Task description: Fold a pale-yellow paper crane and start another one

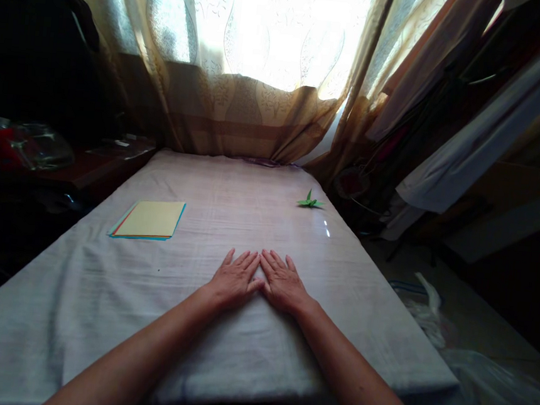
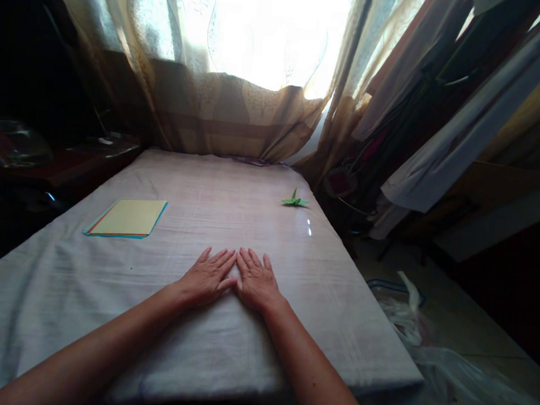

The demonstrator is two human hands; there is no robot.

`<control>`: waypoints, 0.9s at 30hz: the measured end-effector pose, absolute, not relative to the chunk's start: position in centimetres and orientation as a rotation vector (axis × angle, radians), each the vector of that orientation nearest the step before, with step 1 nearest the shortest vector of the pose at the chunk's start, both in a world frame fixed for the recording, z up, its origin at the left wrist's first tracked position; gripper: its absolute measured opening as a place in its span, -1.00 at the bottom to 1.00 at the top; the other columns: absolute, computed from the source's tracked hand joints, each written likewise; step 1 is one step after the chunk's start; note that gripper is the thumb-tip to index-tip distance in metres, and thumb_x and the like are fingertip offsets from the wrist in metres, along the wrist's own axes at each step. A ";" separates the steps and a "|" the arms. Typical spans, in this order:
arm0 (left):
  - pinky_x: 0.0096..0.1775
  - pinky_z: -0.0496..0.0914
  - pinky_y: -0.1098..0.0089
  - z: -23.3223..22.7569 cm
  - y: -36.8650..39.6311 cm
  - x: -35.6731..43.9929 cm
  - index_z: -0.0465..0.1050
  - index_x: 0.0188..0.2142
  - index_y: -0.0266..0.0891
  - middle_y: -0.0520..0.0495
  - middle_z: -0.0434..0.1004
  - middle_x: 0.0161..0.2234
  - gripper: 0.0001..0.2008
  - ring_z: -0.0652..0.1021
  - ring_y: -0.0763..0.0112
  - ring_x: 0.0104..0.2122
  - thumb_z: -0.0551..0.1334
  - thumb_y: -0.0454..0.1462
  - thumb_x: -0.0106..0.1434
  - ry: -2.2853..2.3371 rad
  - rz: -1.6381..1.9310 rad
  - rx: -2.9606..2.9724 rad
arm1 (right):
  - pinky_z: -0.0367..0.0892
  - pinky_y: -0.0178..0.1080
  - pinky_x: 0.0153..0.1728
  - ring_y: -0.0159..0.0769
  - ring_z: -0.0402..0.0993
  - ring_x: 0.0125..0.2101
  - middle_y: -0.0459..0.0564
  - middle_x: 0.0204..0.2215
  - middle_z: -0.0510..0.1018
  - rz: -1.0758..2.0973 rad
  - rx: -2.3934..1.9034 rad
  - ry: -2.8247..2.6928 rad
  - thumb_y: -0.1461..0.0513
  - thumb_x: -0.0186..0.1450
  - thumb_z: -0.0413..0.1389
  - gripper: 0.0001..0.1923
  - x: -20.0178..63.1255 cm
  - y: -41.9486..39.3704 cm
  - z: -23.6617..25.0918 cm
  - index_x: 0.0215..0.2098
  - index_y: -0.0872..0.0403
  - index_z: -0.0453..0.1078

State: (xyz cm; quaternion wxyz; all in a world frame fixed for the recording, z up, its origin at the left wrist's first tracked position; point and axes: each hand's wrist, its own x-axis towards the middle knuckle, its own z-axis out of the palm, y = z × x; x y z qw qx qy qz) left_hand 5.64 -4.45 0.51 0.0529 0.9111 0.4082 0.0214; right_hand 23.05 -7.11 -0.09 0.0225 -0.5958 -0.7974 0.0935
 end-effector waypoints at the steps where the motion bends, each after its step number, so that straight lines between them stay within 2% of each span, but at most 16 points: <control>1: 0.29 -0.07 0.01 0.1 -4.5 5.5 0.06 0.34 -0.21 -0.14 0.09 0.33 -0.36 0.15 0.18 0.32 -0.16 0.06 0.42 1.239 0.056 2.762 | -0.24 0.14 0.31 -0.13 -0.16 0.37 0.04 0.37 -0.05 0.284 -1.846 -2.464 -0.01 0.43 -0.18 -0.36 23.1 -7.1 -0.1 0.39 0.07 -0.05; 4: 0.30 -0.10 0.00 -0.5 -5.0 4.1 0.03 0.35 -0.22 -0.15 0.07 0.34 -0.35 0.12 0.18 0.33 -0.19 0.07 0.43 1.244 0.053 2.748 | -0.24 0.14 0.31 -0.13 -0.16 0.37 0.04 0.37 -0.04 0.283 -1.837 -2.447 -0.05 0.42 -0.18 -0.35 23.0 -7.1 -0.2 0.38 0.07 -0.01; 9: 0.30 -0.21 -0.02 -0.7 -5.9 1.7 0.10 0.33 -0.18 -0.15 0.12 0.32 -0.40 0.16 0.16 0.32 -0.17 0.03 0.44 1.262 0.080 2.770 | -0.21 0.14 0.30 -0.12 -0.16 0.37 0.05 0.38 -0.05 0.298 -1.832 -2.443 -0.06 0.42 -0.18 -0.34 23.0 -7.1 -0.1 0.37 0.08 0.02; 14: 0.30 -0.19 -0.05 -0.5 -6.3 1.5 0.15 0.31 -0.18 -0.16 0.14 0.32 -0.42 0.17 0.15 0.31 -0.10 0.03 0.42 1.280 0.091 2.773 | -0.19 0.14 0.30 -0.11 -0.13 0.36 0.07 0.37 -0.02 0.297 -1.837 -2.428 -0.05 0.41 -0.15 -0.34 22.9 -7.1 0.2 0.37 0.09 0.02; 20: 0.30 -0.18 -0.07 -0.1 -6.5 1.8 0.13 0.32 -0.22 -0.18 0.12 0.32 -0.40 0.15 0.14 0.32 -0.10 0.02 0.42 1.288 0.064 2.742 | -0.34 0.14 0.31 -0.14 -0.13 0.36 0.07 0.36 -0.01 0.199 -1.741 -2.422 -0.04 0.43 -0.17 -0.35 21.6 -7.0 0.2 0.37 0.09 0.01; 27: 0.30 -0.18 -0.05 0.0 -6.5 1.8 0.11 0.33 -0.19 -0.15 0.11 0.33 -0.42 0.13 0.15 0.33 -0.11 0.01 0.42 1.304 0.043 2.721 | -0.24 0.14 0.31 -0.16 -0.11 0.36 0.06 0.36 0.01 0.288 -1.770 -2.458 -0.05 0.43 -0.21 -0.36 22.2 -6.8 -0.1 0.37 0.08 0.00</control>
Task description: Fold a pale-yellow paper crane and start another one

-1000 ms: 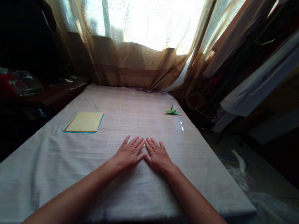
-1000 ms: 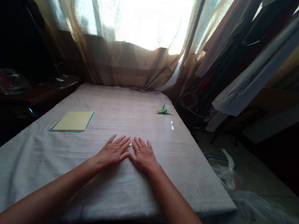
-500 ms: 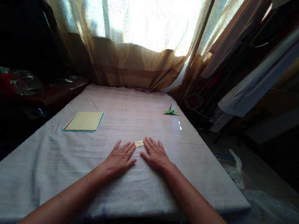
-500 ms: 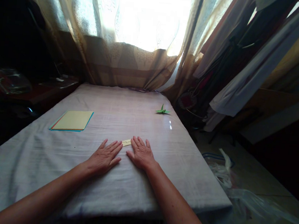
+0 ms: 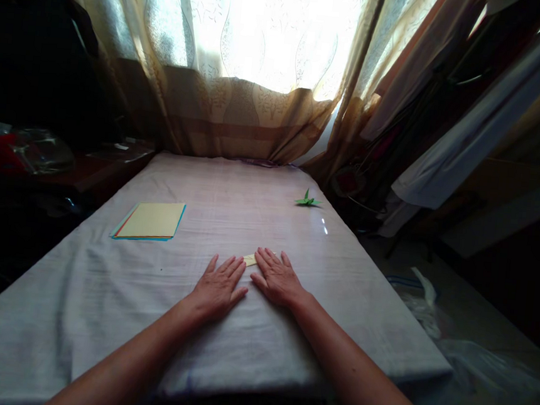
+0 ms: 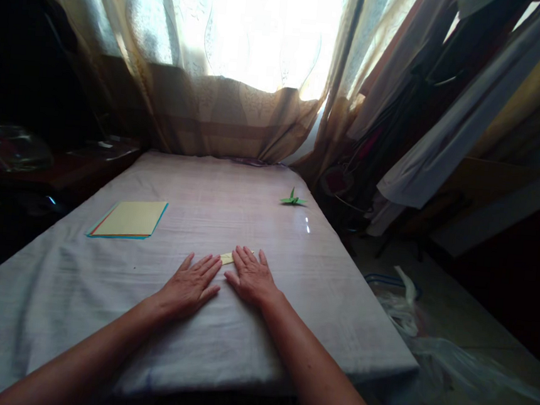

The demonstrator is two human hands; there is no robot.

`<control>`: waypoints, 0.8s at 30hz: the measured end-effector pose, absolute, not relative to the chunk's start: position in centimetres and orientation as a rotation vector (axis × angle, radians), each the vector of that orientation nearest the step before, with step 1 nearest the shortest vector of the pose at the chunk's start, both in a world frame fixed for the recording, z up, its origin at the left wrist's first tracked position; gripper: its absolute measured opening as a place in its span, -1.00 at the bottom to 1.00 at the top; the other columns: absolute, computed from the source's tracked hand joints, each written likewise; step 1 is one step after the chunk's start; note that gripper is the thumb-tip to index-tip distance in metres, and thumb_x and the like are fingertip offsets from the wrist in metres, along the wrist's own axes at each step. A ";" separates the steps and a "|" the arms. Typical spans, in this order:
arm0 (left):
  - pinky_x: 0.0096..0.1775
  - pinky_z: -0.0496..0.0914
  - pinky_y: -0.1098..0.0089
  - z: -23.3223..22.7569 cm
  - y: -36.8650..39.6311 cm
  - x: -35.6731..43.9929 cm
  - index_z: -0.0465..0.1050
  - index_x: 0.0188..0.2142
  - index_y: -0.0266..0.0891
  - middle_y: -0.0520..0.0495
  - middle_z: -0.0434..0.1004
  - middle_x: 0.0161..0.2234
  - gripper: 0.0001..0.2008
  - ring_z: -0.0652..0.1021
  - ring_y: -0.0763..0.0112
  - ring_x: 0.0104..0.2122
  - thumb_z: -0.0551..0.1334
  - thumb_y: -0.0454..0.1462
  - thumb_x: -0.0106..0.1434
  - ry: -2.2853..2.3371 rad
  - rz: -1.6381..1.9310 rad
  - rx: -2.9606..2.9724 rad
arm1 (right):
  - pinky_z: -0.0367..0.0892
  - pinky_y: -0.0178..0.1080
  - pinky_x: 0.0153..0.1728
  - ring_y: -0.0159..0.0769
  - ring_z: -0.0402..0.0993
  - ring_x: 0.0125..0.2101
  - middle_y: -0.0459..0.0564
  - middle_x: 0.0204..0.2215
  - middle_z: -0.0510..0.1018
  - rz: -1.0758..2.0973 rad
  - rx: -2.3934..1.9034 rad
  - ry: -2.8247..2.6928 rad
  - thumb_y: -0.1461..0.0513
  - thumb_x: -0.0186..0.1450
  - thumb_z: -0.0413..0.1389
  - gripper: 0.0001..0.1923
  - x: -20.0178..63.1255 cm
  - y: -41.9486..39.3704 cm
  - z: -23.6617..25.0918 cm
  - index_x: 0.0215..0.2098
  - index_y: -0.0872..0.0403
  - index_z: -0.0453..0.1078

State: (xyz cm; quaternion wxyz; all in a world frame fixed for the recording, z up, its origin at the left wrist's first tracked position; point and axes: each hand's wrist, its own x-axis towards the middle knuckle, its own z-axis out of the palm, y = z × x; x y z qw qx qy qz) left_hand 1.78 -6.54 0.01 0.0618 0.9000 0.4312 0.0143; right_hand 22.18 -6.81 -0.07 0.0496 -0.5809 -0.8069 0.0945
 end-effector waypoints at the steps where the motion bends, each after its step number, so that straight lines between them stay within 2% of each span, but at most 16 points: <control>1: 0.30 -0.17 -0.06 0.1 -6.5 1.8 0.10 0.33 -0.19 -0.15 0.11 0.33 -0.42 0.13 0.14 0.33 -0.10 0.00 0.42 1.304 0.028 2.717 | -0.23 0.14 0.30 -0.15 -0.12 0.36 0.07 0.36 0.00 0.286 -1.800 -2.447 -0.05 0.43 -0.21 -0.35 22.6 -6.9 -0.1 0.37 0.08 0.00; 5: 0.27 -0.10 -0.12 0.9 -6.6 2.0 0.11 0.32 -0.21 -0.18 0.09 0.33 -0.42 0.15 0.08 0.32 -0.05 -0.02 0.41 1.309 -0.037 2.708 | -0.25 0.15 0.30 -0.13 -0.15 0.36 0.07 0.37 -0.04 0.288 -1.885 -2.415 -0.04 0.43 -0.21 -0.35 24.0 -7.2 0.1 0.37 0.08 0.00; 8: 0.25 -0.05 -0.14 2.3 -6.4 2.4 0.22 0.25 -0.21 -0.22 0.21 0.29 -0.47 0.25 0.05 0.27 0.04 -0.04 0.38 1.295 -0.020 2.756 | -0.25 0.15 0.30 -0.15 -0.15 0.36 0.05 0.38 -0.03 0.298 -1.901 -2.395 -0.02 0.42 -0.20 -0.36 24.3 -7.3 0.2 0.37 0.08 0.01; 11: 0.24 0.02 -0.08 3.7 -5.7 3.2 0.42 0.03 -0.23 -0.23 0.47 0.10 -0.66 0.44 0.10 0.10 0.12 -0.12 0.36 1.286 0.026 2.836 | -0.25 0.14 0.30 -0.16 -0.16 0.37 0.05 0.37 -0.02 0.288 -1.889 -2.369 -0.02 0.42 -0.18 -0.36 24.2 -7.4 0.1 0.37 0.08 0.02; 13: 0.19 0.15 -0.02 4.4 -5.0 4.0 0.46 -0.11 -0.25 -0.23 0.55 -0.06 -0.76 0.50 0.11 -0.01 0.14 -0.18 0.35 1.312 0.044 2.851 | -0.25 0.14 0.30 -0.16 -0.15 0.36 0.05 0.37 -0.01 0.282 -1.876 -2.352 -0.03 0.42 -0.17 -0.36 24.2 -7.4 -0.1 0.36 0.08 0.02; 17: -0.09 0.40 0.23 4.3 -3.5 5.3 0.43 -0.11 -0.25 -0.20 0.54 -0.16 -0.81 0.55 0.15 -0.15 0.18 -0.26 0.30 1.362 0.059 2.824 | -0.23 0.15 0.30 -0.15 -0.12 0.36 0.06 0.37 0.02 0.279 -1.846 -2.330 -0.02 0.41 -0.14 -0.37 24.3 -7.4 -0.2 0.36 0.06 0.04; 20: -0.19 0.41 0.29 3.7 -2.8 5.8 0.44 -0.12 -0.21 -0.17 0.55 -0.21 -0.83 0.57 0.19 -0.23 0.15 -0.30 0.32 1.356 0.048 2.807 | -0.22 0.16 0.29 -0.13 -0.08 0.35 0.07 0.35 0.06 0.281 -1.833 -2.315 0.00 0.41 -0.10 -0.38 24.4 -7.4 -0.1 0.35 0.05 0.05; 24: -0.20 0.40 0.28 3.3 -2.3 6.0 0.49 -0.24 -0.27 -0.21 0.56 -0.30 -0.82 0.59 0.17 -0.27 0.10 -0.40 0.32 1.349 0.038 2.784 | -0.15 0.13 0.28 -0.11 0.04 0.31 0.07 0.30 0.21 0.262 -1.797 -2.239 0.08 0.37 0.00 -0.42 24.3 -7.1 0.2 0.32 0.04 0.12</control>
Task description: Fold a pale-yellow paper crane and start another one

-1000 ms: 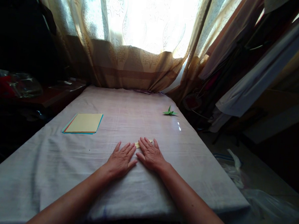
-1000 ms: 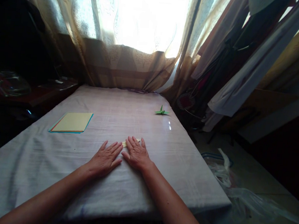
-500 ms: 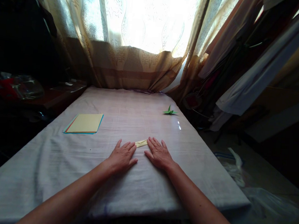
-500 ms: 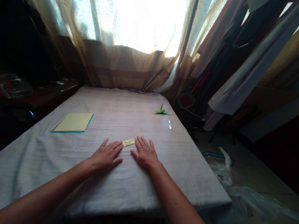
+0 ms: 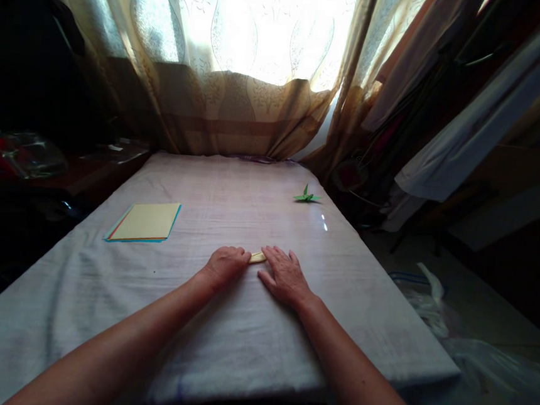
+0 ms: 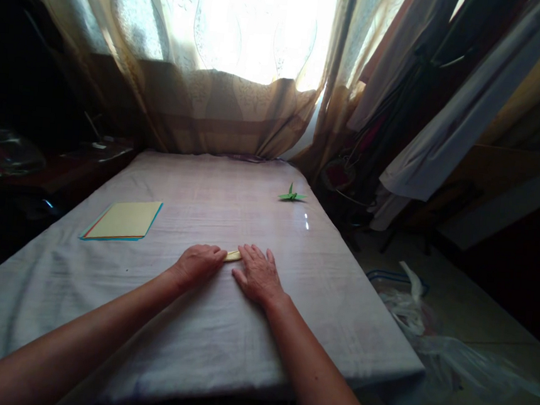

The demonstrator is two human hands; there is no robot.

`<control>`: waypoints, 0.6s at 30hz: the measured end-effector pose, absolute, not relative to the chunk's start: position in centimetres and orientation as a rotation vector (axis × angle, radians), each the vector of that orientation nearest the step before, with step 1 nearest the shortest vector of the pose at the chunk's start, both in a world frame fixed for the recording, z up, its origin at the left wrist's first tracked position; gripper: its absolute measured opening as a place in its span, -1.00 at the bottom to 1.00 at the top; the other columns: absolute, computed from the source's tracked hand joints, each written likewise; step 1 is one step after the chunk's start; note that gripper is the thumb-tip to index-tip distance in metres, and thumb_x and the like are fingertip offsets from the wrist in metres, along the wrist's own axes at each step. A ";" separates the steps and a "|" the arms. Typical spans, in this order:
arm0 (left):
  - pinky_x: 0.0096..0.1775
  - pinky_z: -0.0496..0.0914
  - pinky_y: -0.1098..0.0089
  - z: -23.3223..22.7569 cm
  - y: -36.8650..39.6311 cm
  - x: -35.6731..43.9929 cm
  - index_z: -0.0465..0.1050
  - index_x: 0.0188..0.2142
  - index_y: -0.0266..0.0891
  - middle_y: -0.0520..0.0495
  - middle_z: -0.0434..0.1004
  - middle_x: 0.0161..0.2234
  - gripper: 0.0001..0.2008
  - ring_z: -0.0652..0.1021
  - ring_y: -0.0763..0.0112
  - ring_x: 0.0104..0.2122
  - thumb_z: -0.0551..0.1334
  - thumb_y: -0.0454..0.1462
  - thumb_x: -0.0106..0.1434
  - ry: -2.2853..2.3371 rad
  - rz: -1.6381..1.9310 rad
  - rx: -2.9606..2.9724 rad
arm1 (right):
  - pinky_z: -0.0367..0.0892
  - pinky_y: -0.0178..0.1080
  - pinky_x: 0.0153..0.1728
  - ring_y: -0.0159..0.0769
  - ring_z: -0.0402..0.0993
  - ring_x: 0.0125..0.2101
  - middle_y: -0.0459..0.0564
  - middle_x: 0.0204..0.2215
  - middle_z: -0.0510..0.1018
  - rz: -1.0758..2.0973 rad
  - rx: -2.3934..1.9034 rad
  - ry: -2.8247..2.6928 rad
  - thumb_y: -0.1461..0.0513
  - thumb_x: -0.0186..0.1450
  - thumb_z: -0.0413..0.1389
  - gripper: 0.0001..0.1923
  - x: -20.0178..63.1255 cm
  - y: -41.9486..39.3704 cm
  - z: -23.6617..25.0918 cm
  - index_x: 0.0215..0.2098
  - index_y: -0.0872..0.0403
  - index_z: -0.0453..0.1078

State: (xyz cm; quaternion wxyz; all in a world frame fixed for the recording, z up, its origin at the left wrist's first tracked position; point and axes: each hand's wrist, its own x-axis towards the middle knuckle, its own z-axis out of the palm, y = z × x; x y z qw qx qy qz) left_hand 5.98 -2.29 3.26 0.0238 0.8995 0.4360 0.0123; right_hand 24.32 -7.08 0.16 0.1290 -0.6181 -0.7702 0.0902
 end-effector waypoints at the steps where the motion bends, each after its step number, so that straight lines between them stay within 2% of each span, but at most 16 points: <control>1: -0.20 0.40 0.28 3.3 -2.2 5.9 0.49 -0.25 -0.28 -0.22 0.57 -0.30 -0.81 0.59 0.17 -0.27 0.10 -0.42 0.31 1.353 0.047 2.773 | -0.13 0.11 0.27 -0.11 0.08 0.29 0.06 0.27 0.26 0.248 -1.775 -2.211 0.10 0.37 0.03 -0.45 24.3 -6.9 0.2 0.29 0.02 0.17; 5: -0.18 0.39 0.35 3.8 -2.1 5.3 0.51 -0.24 -0.23 -0.14 0.59 -0.27 -0.82 0.58 0.24 -0.24 0.11 -0.35 0.34 1.355 0.129 2.693 | 0.05 -0.06 0.20 -0.19 0.36 0.11 -0.01 0.06 0.52 0.232 -1.693 -2.123 0.16 0.38 0.03 -0.72 24.1 -6.1 0.5 0.01 -0.03 0.46; 8: -0.24 0.38 0.45 3.8 -2.1 4.7 0.51 -0.17 -0.17 -0.01 0.60 -0.26 -0.77 0.57 0.38 -0.27 0.06 -0.25 0.40 1.359 0.213 2.588 | 0.22 -0.22 0.03 -0.28 0.47 -0.07 -0.04 -0.11 0.61 0.254 -1.722 -2.067 0.17 0.40 -0.02 -0.74 24.1 -5.6 0.7 -0.15 -0.01 0.52; 10: -0.32 0.36 0.50 3.5 -2.3 4.6 0.52 -0.18 -0.15 0.06 0.60 -0.34 -0.74 0.56 0.45 -0.36 0.04 -0.23 0.41 1.380 0.249 2.517 | 0.27 -0.25 -0.05 -0.29 0.50 -0.13 -0.05 -0.16 0.63 0.268 -1.765 -2.024 0.18 0.39 -0.03 -0.73 24.0 -5.5 0.8 -0.14 -0.01 0.51; 12: -0.32 0.36 0.47 3.1 -2.6 4.5 0.54 -0.25 -0.16 0.06 0.59 -0.38 -0.76 0.55 0.42 -0.37 0.09 -0.21 0.39 1.423 0.284 2.474 | 0.30 -0.26 -0.09 -0.28 0.52 -0.16 -0.06 -0.19 0.63 0.278 -1.806 -1.999 0.17 0.38 -0.01 -0.74 23.8 -5.4 0.9 -0.12 -0.02 0.51; 15: -0.13 0.33 0.32 2.6 -3.2 4.7 0.54 -0.31 -0.17 -0.04 0.59 -0.24 -0.83 0.52 0.26 -0.17 0.18 -0.22 0.32 1.533 0.381 2.454 | 0.28 -0.20 -0.07 -0.23 0.51 -0.15 -0.03 -0.20 0.63 0.257 -1.861 -1.980 0.16 0.36 0.01 -0.74 23.2 -5.5 0.9 -0.11 -0.02 0.51; 18: -0.02 0.27 0.21 2.0 -3.8 4.8 0.50 -0.25 -0.17 -0.09 0.55 -0.13 -0.89 0.45 0.17 -0.04 0.22 -0.24 0.29 1.631 0.470 2.429 | 0.25 -0.11 -0.01 -0.13 0.45 -0.06 0.07 -0.08 0.58 0.198 -1.903 -1.966 0.18 0.38 -0.03 -0.70 22.4 -5.7 0.8 -0.05 0.02 0.49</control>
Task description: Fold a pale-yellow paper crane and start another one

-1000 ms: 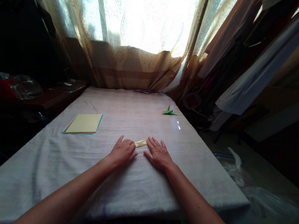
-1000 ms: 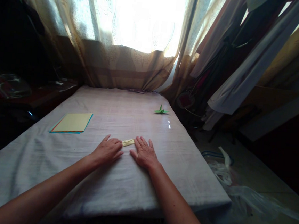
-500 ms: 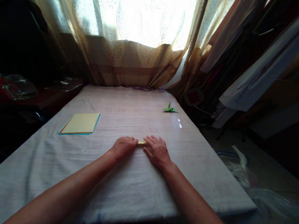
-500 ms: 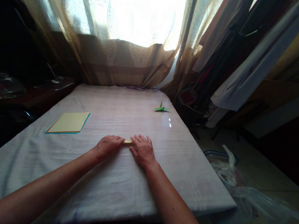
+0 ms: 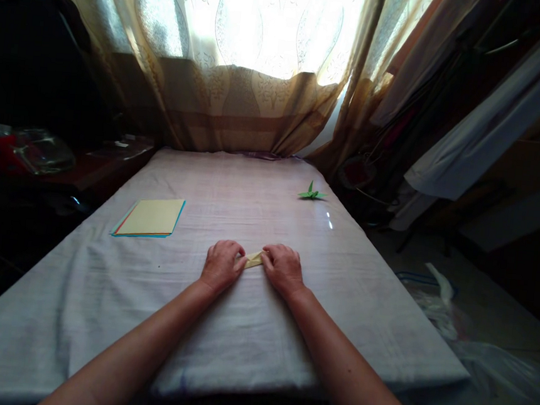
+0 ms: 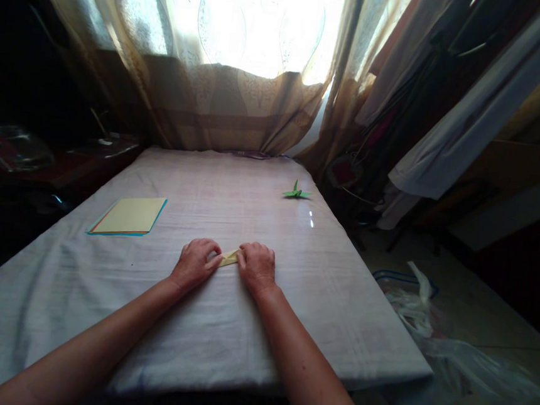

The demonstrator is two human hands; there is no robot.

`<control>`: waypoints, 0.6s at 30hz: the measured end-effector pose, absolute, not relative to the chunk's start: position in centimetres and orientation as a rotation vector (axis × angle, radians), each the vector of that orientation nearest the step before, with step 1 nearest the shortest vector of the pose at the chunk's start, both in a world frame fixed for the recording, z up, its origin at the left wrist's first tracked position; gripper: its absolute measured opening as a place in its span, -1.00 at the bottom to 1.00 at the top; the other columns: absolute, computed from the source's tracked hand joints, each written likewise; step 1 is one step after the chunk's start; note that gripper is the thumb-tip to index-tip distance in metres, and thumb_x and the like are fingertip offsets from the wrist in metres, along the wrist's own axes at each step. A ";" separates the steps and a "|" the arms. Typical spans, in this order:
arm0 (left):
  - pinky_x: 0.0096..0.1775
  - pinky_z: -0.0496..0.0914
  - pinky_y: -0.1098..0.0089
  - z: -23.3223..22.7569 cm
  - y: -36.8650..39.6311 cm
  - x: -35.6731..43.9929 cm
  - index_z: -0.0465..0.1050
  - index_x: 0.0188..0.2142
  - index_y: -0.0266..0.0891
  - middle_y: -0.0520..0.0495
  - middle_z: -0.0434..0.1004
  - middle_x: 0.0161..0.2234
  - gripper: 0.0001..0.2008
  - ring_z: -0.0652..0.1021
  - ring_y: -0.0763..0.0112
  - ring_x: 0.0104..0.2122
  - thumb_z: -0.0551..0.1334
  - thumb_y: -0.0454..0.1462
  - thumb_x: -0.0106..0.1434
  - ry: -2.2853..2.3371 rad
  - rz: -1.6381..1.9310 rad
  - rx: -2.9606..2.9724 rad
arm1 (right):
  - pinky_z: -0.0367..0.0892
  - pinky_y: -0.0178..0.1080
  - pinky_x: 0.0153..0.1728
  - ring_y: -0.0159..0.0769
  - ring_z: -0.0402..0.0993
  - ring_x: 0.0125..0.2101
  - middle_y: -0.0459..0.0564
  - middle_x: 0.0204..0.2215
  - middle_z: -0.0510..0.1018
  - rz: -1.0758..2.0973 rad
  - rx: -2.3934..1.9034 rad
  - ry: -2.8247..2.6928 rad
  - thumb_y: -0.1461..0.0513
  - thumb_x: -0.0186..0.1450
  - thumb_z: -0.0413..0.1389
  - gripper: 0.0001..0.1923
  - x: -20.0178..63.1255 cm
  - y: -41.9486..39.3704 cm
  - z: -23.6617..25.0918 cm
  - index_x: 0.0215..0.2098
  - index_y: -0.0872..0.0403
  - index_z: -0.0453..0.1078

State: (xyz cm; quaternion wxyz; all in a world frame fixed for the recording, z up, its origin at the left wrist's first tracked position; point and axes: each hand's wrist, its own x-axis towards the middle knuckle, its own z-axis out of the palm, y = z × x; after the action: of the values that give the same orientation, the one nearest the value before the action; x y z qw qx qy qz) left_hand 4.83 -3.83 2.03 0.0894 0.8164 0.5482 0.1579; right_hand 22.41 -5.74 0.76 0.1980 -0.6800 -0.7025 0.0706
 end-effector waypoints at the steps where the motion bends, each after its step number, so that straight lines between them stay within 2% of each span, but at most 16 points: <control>1: -0.01 0.27 0.20 1.8 -4.0 4.8 0.48 -0.23 -0.16 -0.09 0.54 -0.12 -0.90 0.45 0.17 -0.04 0.22 -0.24 0.28 1.649 0.487 2.420 | 0.22 -0.09 0.02 -0.11 0.41 0.00 0.10 -0.01 0.54 0.178 -1.911 -1.961 0.18 0.39 -0.05 -0.67 22.2 -5.9 0.7 0.00 0.03 0.46; 4: 0.02 0.25 0.19 1.2 -4.1 4.8 0.45 -0.22 -0.14 -0.07 0.53 -0.11 -0.91 0.44 0.19 -0.02 0.21 -0.24 0.29 1.674 0.526 2.406 | 0.02 -0.02 0.20 -0.11 0.17 0.23 0.10 0.23 0.33 0.117 -1.819 -2.075 0.19 0.42 -0.11 -0.57 21.6 -6.6 0.4 0.20 0.05 0.31; 7: 0.04 0.23 0.19 0.8 -4.0 4.8 0.43 -0.26 -0.13 -0.07 0.52 -0.08 -0.95 0.43 0.20 0.00 0.20 -0.25 0.29 1.680 0.548 2.398 | -0.24 0.06 0.30 -0.14 -0.03 0.33 0.05 0.31 0.19 0.151 -1.640 -2.340 0.12 0.44 -0.14 -0.50 21.2 -7.2 0.0 0.31 0.06 0.16; 13: 0.06 0.22 0.18 0.6 -3.9 4.6 0.43 -0.24 -0.13 -0.07 0.52 -0.04 -0.95 0.43 0.21 0.02 0.21 -0.26 0.29 1.657 0.573 2.394 | -0.23 0.14 0.30 -0.12 -0.10 0.35 0.07 0.36 0.02 0.304 -1.729 -2.447 -0.01 0.44 -0.20 -0.38 21.6 -7.4 -0.2 0.36 0.09 0.03; 18: 0.07 0.22 0.15 0.6 -3.9 4.5 0.47 -0.25 -0.11 -0.04 0.51 -0.03 -0.93 0.43 0.22 0.04 0.21 -0.26 0.29 1.630 0.604 2.401 | -0.22 0.14 0.30 -0.12 -0.12 0.36 0.08 0.36 0.01 0.288 -1.846 -2.399 0.00 0.43 -0.20 -0.38 22.9 -7.5 0.0 0.37 0.08 0.02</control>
State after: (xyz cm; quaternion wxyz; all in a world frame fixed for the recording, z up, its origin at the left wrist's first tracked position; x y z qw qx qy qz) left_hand 4.55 -3.94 0.57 0.0886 0.8068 0.5477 0.2029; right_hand 22.92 -7.52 0.05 0.0502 -0.6063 -0.7880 0.0945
